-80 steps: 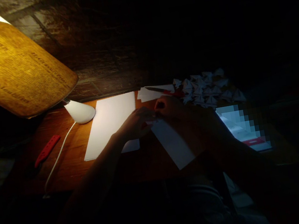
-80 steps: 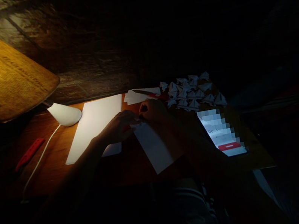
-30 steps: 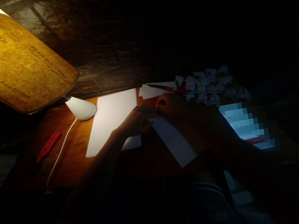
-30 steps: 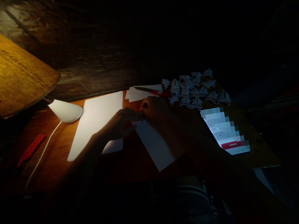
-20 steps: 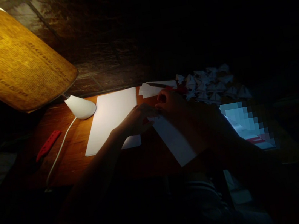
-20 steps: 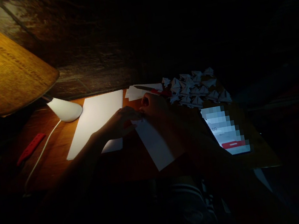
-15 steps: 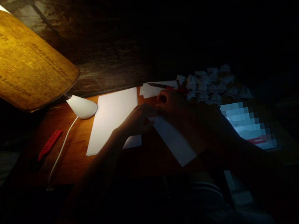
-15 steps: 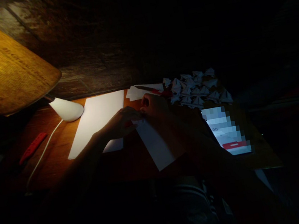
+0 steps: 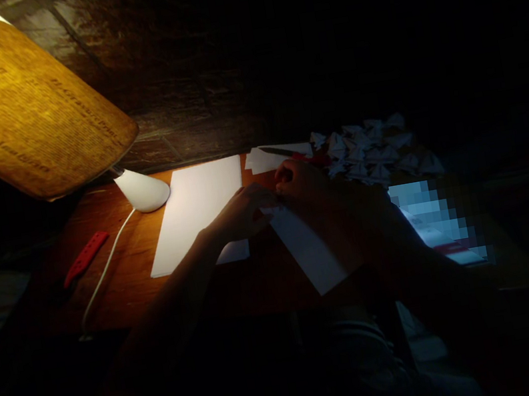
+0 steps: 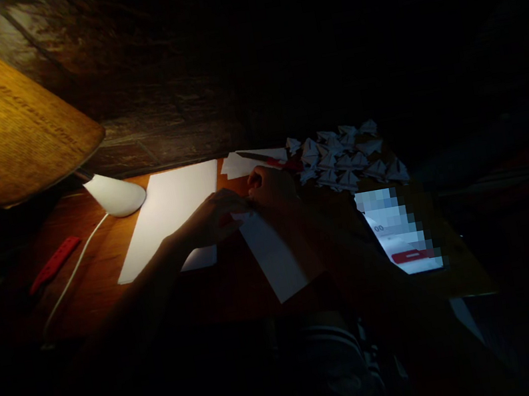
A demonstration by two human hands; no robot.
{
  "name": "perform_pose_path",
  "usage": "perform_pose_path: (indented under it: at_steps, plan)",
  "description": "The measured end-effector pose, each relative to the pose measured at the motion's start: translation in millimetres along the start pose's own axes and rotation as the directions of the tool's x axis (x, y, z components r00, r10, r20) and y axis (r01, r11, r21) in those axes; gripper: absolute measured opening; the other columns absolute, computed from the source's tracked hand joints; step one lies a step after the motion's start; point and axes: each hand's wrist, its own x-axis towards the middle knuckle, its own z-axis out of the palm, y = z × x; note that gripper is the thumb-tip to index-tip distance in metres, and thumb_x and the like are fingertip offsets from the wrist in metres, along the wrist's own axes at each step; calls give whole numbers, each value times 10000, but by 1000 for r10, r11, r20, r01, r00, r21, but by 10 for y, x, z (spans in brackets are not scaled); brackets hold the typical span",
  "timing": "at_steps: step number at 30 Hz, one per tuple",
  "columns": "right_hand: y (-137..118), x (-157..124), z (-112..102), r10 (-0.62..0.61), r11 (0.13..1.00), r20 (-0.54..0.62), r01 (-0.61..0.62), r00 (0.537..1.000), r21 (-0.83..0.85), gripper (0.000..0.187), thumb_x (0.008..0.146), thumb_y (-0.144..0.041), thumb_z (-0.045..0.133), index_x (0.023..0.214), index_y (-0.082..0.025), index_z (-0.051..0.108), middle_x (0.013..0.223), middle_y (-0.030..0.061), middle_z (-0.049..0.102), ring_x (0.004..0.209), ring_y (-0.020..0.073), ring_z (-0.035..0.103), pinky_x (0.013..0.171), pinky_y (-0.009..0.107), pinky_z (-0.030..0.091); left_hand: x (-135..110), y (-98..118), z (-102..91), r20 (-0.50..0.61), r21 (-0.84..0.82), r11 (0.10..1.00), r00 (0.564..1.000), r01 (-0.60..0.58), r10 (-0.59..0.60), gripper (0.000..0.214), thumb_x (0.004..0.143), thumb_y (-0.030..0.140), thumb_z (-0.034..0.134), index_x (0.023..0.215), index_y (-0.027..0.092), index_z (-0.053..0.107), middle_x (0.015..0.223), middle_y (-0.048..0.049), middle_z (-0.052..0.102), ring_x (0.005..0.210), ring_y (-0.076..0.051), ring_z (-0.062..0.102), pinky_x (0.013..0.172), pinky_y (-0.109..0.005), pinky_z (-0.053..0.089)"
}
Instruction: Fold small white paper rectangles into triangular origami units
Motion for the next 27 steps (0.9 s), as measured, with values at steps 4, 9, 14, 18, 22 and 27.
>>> perform_pose_path:
  at_steps: [4, 9, 14, 18, 22, 27]
  plan:
    - [-43, 7, -7, 14, 1000, 30, -14, 999, 16, 211, 730, -113, 732, 910, -215, 692, 851, -3, 723, 774, 174, 647, 697, 302, 426, -1, 20, -3, 7, 30, 1000, 1000, 3, -3, 262, 908, 243, 651, 1144, 215, 762, 1165, -97, 767, 1167, -278, 663, 1049, -489, 535]
    - [-31, 3, -2, -21, 1000, 5, 21, 1000, 0, 209, 746, -100, 730, 906, -225, 679, 850, -11, 716, 777, 175, 646, 707, 309, 426, 3, 67, 2, 15, 71, 997, 1000, -18, 17, 253, 913, 231, 625, 1141, 194, 727, 1199, -117, 741, 1185, -282, 663, 1055, -497, 526]
    - [-3, 10, -9, -45, 998, -3, 45, 999, -32, 185, 765, -128, 755, 904, -229, 686, 860, -6, 731, 808, 189, 658, 748, 316, 446, 23, 85, 41, 16, 63, 997, 999, -48, 47, 232, 893, 192, 588, 1096, 180, 699, 1161, -121, 733, 1126, -275, 686, 1003, -468, 557]
    - [11, 4, -29, -63, 995, 27, 65, 998, -72, 172, 796, -139, 743, 939, -230, 712, 899, 4, 753, 860, 196, 672, 786, 318, 458, 31, 98, 37, 31, 49, 998, 999, -28, 26, 256, 868, 184, 579, 1099, 188, 689, 1139, -108, 733, 1089, -268, 697, 963, -450, 563]
    - [13, -16, -36, -62, 995, 7, 62, 998, -77, 170, 833, -151, 686, 971, -240, 729, 944, 17, 767, 865, 199, 671, 785, 319, 465, 42, 109, 20, 39, 64, 998, 999, -22, 19, 282, 855, 189, 578, 1114, 184, 689, 1133, -108, 737, 1084, -279, 700, 968, -472, 552]
    - [-10, -31, -61, -78, 994, 37, 80, 996, -71, 221, 815, -127, 674, 1004, -225, 732, 922, 19, 756, 843, 195, 663, 783, 314, 462, 48, 101, 15, 40, 58, 998, 999, -5, 3, 319, 846, 192, 589, 1146, 199, 696, 1174, -108, 739, 1148, -289, 690, 1015, -497, 535]
